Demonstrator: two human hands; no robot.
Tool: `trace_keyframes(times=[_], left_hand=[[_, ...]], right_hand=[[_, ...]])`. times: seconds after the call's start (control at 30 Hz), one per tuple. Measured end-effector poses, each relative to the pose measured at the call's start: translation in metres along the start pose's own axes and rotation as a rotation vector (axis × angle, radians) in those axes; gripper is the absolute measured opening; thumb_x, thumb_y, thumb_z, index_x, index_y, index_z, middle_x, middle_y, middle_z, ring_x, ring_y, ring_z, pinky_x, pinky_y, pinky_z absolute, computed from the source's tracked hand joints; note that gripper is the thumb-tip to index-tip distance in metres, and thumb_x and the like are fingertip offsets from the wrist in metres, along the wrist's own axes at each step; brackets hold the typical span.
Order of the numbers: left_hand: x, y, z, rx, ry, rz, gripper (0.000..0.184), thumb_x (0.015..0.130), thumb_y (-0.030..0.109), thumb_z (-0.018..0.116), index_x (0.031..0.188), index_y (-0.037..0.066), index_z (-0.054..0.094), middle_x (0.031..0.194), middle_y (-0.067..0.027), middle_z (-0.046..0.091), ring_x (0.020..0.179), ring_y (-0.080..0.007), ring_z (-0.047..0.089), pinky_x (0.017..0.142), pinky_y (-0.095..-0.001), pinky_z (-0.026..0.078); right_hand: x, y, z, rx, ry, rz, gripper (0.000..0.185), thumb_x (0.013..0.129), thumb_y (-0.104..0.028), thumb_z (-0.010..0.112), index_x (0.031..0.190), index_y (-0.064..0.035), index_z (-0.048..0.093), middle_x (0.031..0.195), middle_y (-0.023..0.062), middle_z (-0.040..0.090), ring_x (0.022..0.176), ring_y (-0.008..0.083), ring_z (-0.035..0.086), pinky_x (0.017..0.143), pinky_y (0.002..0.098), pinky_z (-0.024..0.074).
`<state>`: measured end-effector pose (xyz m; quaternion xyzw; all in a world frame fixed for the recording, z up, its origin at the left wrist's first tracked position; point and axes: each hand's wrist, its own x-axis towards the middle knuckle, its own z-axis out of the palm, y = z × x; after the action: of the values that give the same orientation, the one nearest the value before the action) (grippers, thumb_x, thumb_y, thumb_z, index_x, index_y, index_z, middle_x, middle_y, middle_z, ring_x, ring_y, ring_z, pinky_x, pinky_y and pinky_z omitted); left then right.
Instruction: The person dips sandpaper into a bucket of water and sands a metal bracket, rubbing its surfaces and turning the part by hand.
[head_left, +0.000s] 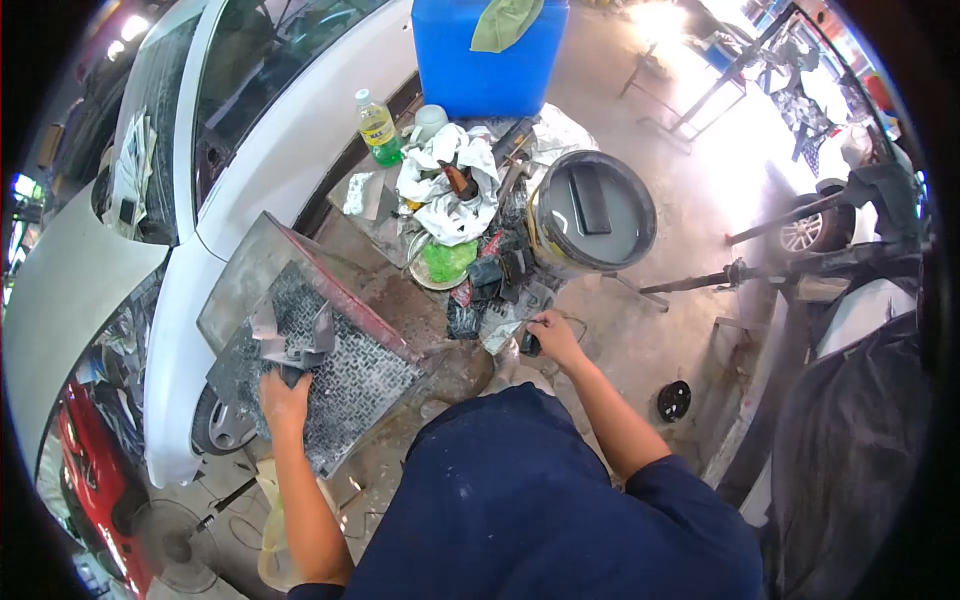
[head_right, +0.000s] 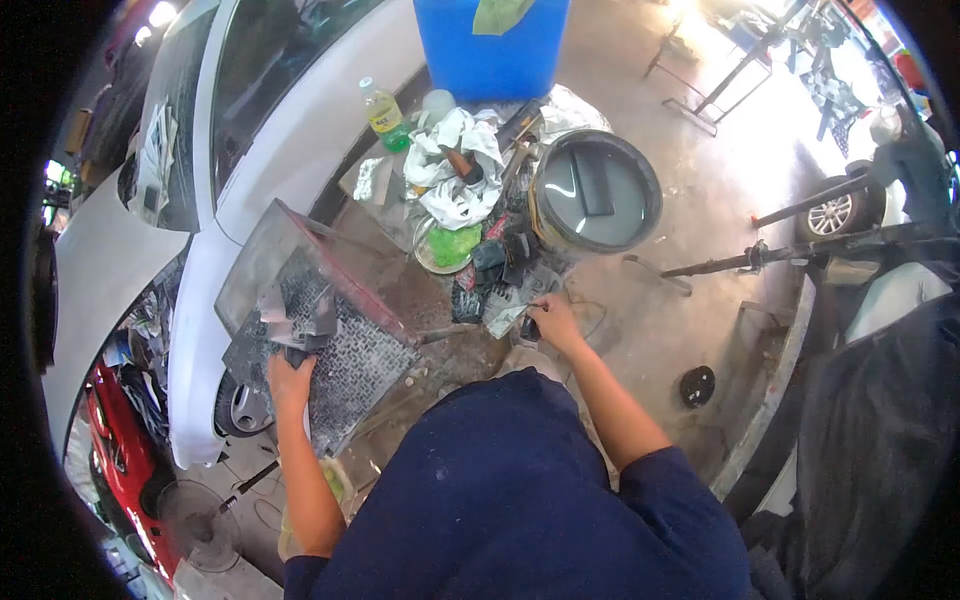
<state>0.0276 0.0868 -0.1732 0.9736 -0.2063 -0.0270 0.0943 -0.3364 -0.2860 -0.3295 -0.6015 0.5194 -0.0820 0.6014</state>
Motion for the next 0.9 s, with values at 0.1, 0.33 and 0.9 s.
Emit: trace_keyframes(times=[0.1, 0.33, 0.9], left_hand=[[-0.023, 0.006, -0.003, -0.046, 0.305, 0.033, 0.046, 0.087, 0.016, 0.078, 0.126, -0.003, 0.061, 0.123, -0.0213, 0.060, 0.108, -0.0416, 0.060, 0.095, -0.0494, 0.049], [-0.061, 0.240, 0.046, -0.536, -0.132, 0.363, 0.026, 0.089, 0.004, 0.072, 0.115, 0.002, 0.066, 0.113, -0.0171, 0.063, 0.103, -0.0341, 0.064, 0.090, -0.0409, 0.053], [-0.028, 0.348, 0.197, -0.462, -0.263, 0.046, 0.021, 0.098, 0.008, 0.064, 0.118, 0.011, 0.069, 0.104, -0.0234, 0.072, 0.091, -0.0403, 0.071, 0.083, -0.0474, 0.056]], right_hand=[[0.028, 0.005, -0.004, 0.021, -0.087, 0.029, 0.032, 0.093, -0.022, 0.066, 0.117, 0.0006, 0.067, 0.093, 0.0120, 0.070, 0.077, 0.0225, 0.068, 0.065, 0.0366, 0.0540], [0.065, 0.009, -0.013, -0.029, -0.210, 0.041, 0.037, 0.093, -0.022, 0.065, 0.123, 0.0000, 0.065, 0.104, 0.0180, 0.070, 0.083, 0.0261, 0.069, 0.072, 0.0370, 0.0554], [0.085, 0.006, -0.026, -0.012, -0.352, 0.105, 0.036, 0.096, -0.016, 0.064, 0.129, -0.0008, 0.061, 0.097, 0.0083, 0.067, 0.081, 0.0171, 0.063, 0.065, 0.0331, 0.0519]])
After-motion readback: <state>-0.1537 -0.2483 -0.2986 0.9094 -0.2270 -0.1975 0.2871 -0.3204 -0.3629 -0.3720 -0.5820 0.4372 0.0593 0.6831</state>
